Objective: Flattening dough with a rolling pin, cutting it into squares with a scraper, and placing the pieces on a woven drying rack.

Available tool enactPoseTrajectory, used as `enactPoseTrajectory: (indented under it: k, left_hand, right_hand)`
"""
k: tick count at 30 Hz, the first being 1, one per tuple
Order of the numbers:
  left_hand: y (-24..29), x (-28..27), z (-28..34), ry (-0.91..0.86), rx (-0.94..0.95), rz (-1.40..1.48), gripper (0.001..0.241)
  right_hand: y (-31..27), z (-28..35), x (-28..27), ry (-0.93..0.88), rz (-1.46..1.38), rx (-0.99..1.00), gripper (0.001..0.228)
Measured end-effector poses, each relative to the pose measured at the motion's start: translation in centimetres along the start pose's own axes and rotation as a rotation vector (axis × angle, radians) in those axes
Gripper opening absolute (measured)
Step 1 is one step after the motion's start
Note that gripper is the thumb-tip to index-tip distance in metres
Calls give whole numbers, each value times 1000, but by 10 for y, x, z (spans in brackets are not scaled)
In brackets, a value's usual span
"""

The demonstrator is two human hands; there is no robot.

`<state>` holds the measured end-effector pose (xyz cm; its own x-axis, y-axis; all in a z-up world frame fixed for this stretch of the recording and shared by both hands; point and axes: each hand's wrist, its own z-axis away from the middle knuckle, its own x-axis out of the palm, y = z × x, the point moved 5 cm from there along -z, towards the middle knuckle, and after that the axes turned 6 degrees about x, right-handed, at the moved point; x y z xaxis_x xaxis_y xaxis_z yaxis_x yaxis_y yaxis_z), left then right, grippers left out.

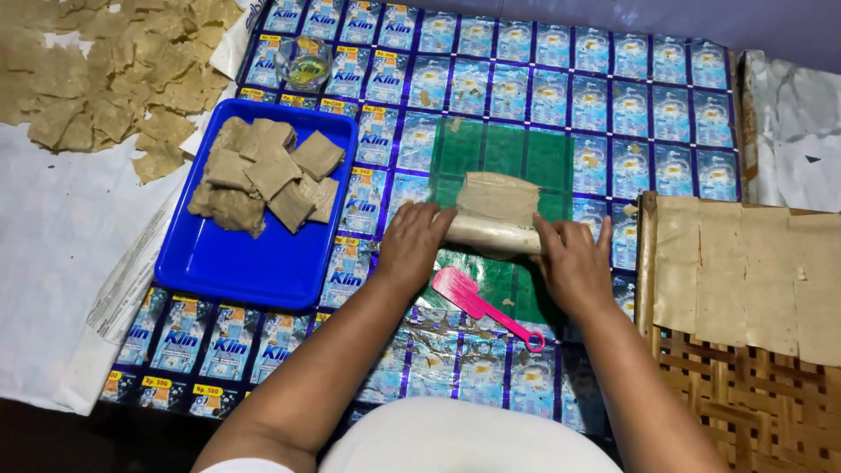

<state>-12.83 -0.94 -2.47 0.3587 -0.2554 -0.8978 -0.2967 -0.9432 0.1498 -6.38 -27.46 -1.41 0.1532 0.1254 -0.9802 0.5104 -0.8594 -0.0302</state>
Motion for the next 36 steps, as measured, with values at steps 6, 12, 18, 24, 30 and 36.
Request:
enactPoseTrajectory:
  k: [6,12,18,24,30,36]
  left_hand:
    - [24,-13,11,-38,-87,96,61]
    - [-6,-1,-55,-120,-166,69,54]
    - [-40,30,-99,-420,-313,74,63]
    - [-20,3,-81,-360,-309,97,61]
    - [4,-6,-36,-199,-182,77,56]
    - [33,-21,22,-143,-111,102,56]
  right_hand:
    - [-13,25,17,125,-17,115,76]
    - [15,-55,44,-97,-47,281,68]
    - [23,-116,36,-296,-130,387,64]
    - [7,-92,18,-250,-113,329,60]
    - [-10,-36,10,-68,-136,205,64]
    - [-27,23,4,78,-157,97,71]
